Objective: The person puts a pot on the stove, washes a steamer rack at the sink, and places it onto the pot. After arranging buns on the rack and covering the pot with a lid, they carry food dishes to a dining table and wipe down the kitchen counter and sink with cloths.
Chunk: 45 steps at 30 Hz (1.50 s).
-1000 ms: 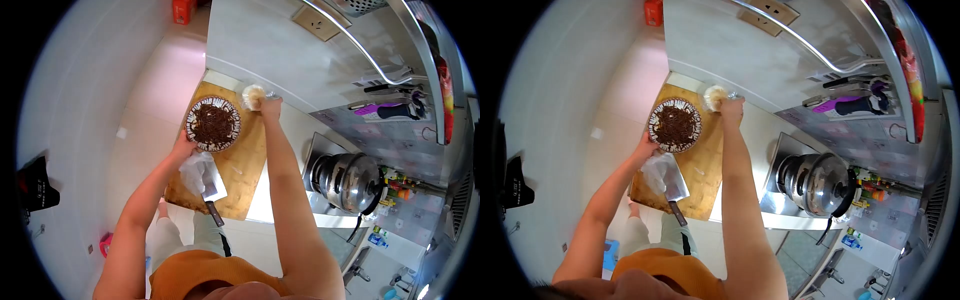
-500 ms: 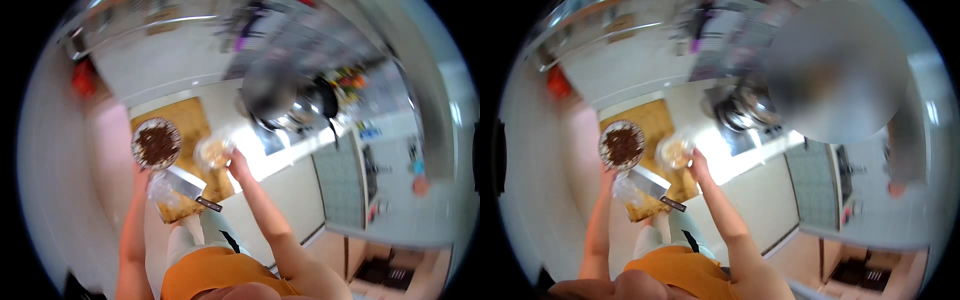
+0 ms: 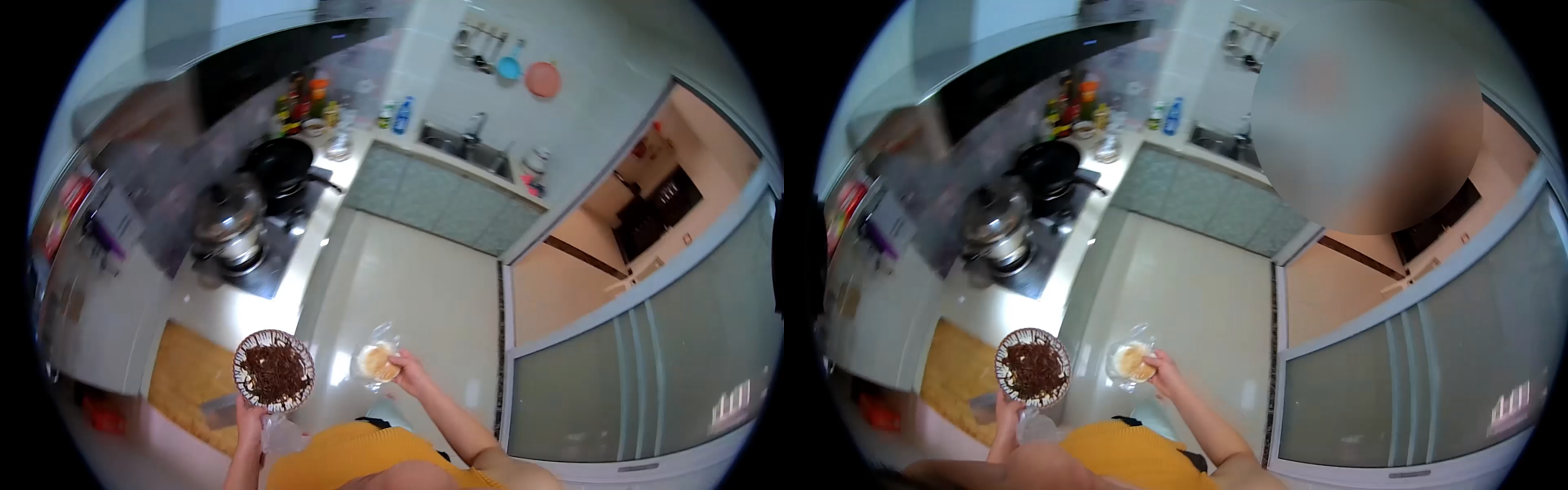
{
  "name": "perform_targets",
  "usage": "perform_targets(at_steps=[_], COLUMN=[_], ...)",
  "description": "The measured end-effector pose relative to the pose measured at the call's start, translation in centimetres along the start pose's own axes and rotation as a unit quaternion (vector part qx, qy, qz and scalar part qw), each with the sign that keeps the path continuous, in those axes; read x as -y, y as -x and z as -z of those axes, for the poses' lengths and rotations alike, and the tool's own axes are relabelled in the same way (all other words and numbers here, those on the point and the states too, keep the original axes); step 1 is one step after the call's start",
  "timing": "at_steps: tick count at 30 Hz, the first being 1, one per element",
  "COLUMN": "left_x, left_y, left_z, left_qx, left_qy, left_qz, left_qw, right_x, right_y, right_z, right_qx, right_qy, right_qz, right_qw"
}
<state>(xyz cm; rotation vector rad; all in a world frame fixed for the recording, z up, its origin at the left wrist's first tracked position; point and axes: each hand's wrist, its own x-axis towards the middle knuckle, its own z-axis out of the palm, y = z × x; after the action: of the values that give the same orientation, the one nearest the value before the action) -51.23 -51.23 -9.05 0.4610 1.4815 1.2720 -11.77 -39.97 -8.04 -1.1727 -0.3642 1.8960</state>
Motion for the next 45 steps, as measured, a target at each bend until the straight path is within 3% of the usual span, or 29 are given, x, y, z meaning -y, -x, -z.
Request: perform_targets(at_steps=[2, 4, 6, 8, 14, 16, 20, 23, 26, 30, 33, 36, 40, 41, 43, 44, 45], left_x=[-4.4, -3.1, -2.9, -2.7, -6.0, -6.6, -3.0, -1.9, -0.6, -1.6, 2.4, 7.4, 10.6, 11.5, 14.3, 14.4, 14.3], left_y=[2.9, -0.3, -1.3, -2.9, -1.8, -3.0, -8.5, -11.0, -14.0, -11.9, -12.8, -13.3, -8.8, -8.3, -8.7, -10.2, -9.2], left_z=[-8.3, -16.0, -24.1, -31.5, -52.7, -56.7, -68.4, -78.1, -88.9, -103.3, -113.7, -123.5, -131.2, -134.2, -141.3, -143.9, -147.8], left_qx=[0.065, 0.132, 0.189, 0.233, 0.314, 0.334, 0.399, 0.463, 0.517, 0.586, 0.635, 0.653, 0.662, 0.665, 0.679, 0.683, 0.694], left_qy=[-0.021, -0.047, -0.072, -0.118, -0.165, -0.18, -0.159, -0.192, -0.198, -0.259, -0.257, -0.257, -0.25, -0.248, -0.244, -0.255, -0.289], left_qz=[0.044, 0.013, 0.0, 0.046, 0.093, 0.111, 0.1, 0.099, 0.081, 0.111, 0.151, 0.192, 0.181, 0.177, 0.153, 0.14, 0.084], left_qw=[0.997, 0.99, 0.979, 0.964, 0.93, 0.919, 0.898, 0.86, 0.829, 0.76, 0.712, 0.686, 0.683, 0.682, 0.675, 0.67, 0.654], right_x=[4.0, 7.5, 11.1, 14.9, 24.0, 25.1, 30.1, 33.9, 40.9, 46.4, 48.1, 49.6, 50.2, 50.9, 54.6, 63.0, 65.0], right_y=[2.1, 2.4, 3.8, 5.3, 8.8, 8.6, 4.7, 2.8, 2.4, 4.5, 5.1, 3.8, 3.5, 3.0, 2.1, 3.1, 3.2], right_z=[3.5, 8.7, 14.1, 18.0, 27.9, 29.2, 34.7, 39.6, 42.8, 47.4, 52.0, 56.8, 65.3, 68.7, 76.2, 73.5, 76.5], right_qx=[0.012, -0.018, -0.076, -0.092, -0.14, -0.145, -0.171, -0.104, -0.16, -0.307, -0.328, -0.361, -0.388, -0.35, -0.272, -0.369, -0.363], right_qy=[-0.041, -0.071, -0.027, 0.01, -0.176, -0.214, -0.275, -0.304, -0.32, -0.349, -0.381, -0.439, -0.486, -0.477, -0.446, -0.447, -0.434], right_qz=[0.027, 0.062, 0.089, 0.116, 0.223, 0.221, 0.236, 0.254, 0.301, 0.329, 0.311, 0.329, 0.337, 0.359, 0.418, 0.382, 0.404], right_qw=[0.999, 0.995, 0.993, 0.989, 0.948, 0.94, 0.916, 0.912, 0.884, 0.822, 0.807, 0.754, 0.707, 0.722, 0.743, 0.72, 0.719])
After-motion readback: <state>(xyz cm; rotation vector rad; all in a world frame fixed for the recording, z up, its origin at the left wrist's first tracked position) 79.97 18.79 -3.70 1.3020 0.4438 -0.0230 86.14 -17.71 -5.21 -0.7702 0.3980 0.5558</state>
